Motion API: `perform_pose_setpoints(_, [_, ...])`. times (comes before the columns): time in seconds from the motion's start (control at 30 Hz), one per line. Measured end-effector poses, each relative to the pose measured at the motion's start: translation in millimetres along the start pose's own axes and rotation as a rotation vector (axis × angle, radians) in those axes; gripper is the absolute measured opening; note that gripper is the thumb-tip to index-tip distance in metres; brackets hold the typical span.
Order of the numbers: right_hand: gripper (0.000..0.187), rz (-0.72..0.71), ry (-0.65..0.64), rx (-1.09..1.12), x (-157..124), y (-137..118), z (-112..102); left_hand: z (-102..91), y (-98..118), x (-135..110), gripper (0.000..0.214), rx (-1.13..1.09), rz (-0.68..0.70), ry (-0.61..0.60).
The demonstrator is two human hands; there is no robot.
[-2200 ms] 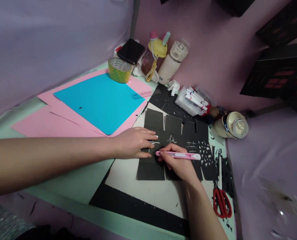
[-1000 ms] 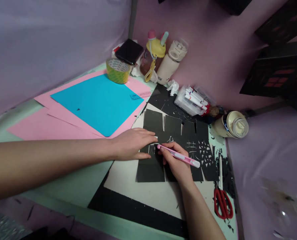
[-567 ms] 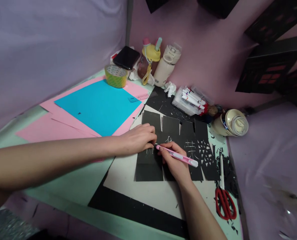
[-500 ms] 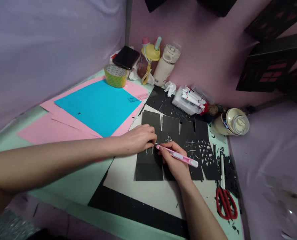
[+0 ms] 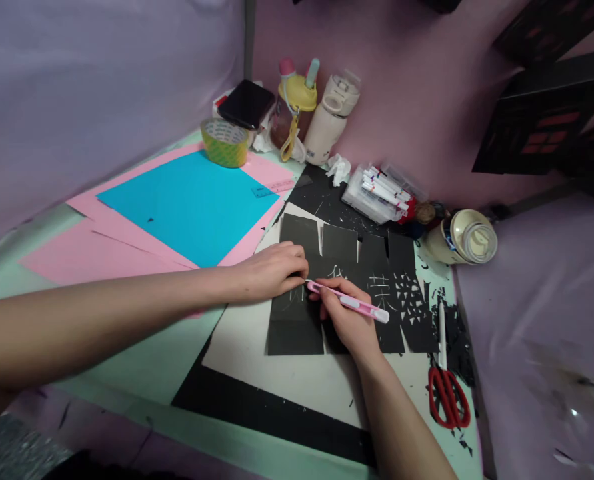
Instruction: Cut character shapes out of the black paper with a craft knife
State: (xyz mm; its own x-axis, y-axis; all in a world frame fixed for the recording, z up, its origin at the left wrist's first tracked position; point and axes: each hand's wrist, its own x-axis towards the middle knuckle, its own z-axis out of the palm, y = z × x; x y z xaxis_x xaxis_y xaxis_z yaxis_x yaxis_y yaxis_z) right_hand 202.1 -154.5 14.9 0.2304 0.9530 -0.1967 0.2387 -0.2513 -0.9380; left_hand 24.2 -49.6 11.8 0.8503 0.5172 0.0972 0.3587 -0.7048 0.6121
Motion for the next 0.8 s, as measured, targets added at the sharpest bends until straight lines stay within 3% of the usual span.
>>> perform_pose_setpoints(0.5, [0.012,0.009,-0.013,0.044,2.5,2.2,-3.2,6.7,0.2,0.7,0.015,-0.034,0.003,0.093])
perform_pose_setpoints(0.8, [0.016,-0.093,0.031,0.134,7.3,8.6,-2.0,2.3,-0.6,-1.6,0.011,-0.185,-0.056,0.368])
